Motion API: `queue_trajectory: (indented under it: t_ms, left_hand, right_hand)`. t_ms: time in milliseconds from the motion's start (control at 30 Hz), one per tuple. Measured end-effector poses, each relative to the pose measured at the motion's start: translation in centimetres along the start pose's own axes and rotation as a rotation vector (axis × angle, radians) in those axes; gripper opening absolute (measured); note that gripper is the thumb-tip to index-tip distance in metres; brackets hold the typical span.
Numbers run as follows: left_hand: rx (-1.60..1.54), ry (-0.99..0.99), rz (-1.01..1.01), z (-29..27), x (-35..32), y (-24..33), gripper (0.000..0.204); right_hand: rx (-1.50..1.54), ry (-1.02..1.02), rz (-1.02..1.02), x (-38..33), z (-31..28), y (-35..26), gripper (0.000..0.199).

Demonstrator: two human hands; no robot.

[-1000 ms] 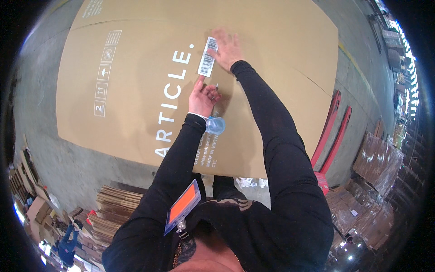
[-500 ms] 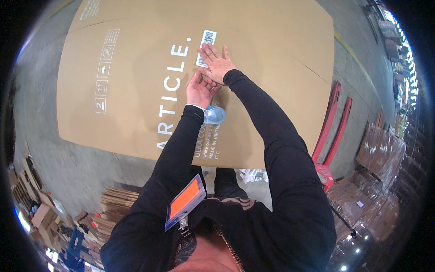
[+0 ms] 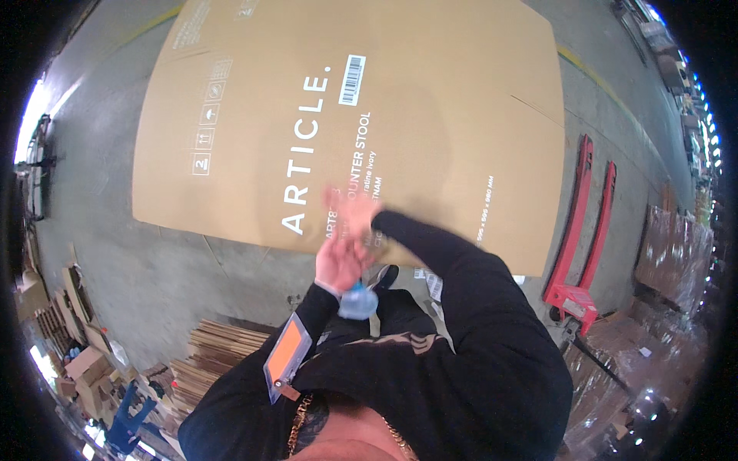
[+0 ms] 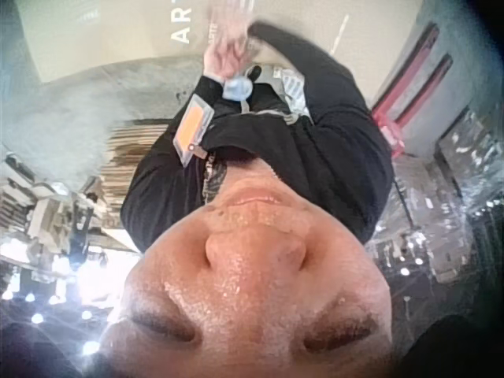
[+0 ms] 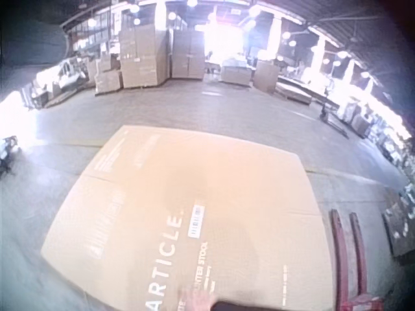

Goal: The person repeatedly picks up barcode labels, peels them from their backing, and sticks them onto large flat-packed cardboard boxes. They then lift each labeled box and place it onto a growing stack on the floor.

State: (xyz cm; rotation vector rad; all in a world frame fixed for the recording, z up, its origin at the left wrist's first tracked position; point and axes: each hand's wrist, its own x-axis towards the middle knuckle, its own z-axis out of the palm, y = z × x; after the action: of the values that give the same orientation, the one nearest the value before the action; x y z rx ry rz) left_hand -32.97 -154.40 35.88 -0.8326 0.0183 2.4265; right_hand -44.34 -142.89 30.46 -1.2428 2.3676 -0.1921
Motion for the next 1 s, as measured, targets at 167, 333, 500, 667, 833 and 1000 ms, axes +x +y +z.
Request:
queue_trajectory:
  t_ms: [167, 333, 500, 667, 833, 1000]
  left_hand:
    - [0.280, 0.055, -0.293, -1.4, -11.1, -5.8, 0.042]
    - [0.745, 0.121, -0.374, 1.8, -7.9, -10.6, 0.029]
    - [1.564, 0.054, -0.590, 5.2, 0.1, -18.7, 0.028]
    - [1.976, -0.138, -0.819, 1.0, 7.5, -29.7, 0.025]
    - [2.172, -0.113, -0.776, -10.1, 13.0, -38.4, 0.025]
    - [2.485, -0.153, -0.431, -21.2, 18.8, -41.2, 0.055]
  right_hand:
    - [0.676, -0.056, -0.173, -18.4, 6.5, -17.5, 0.036]
    - [1.021, -0.019, 0.805, -30.9, 11.6, -17.5, 0.038]
    - [0.894, 0.591, 2.036, -46.1, 20.7, -15.0, 0.033]
    - [1.492, 1.517, 2.279, -50.0, 29.2, -20.2, 0.013]
    - [1.830, 1.841, 1.956, -43.8, 34.9, -22.5, 0.015]
    - [2.078, 2.041, 1.729, -39.4, 38.1, -19.0, 0.015]
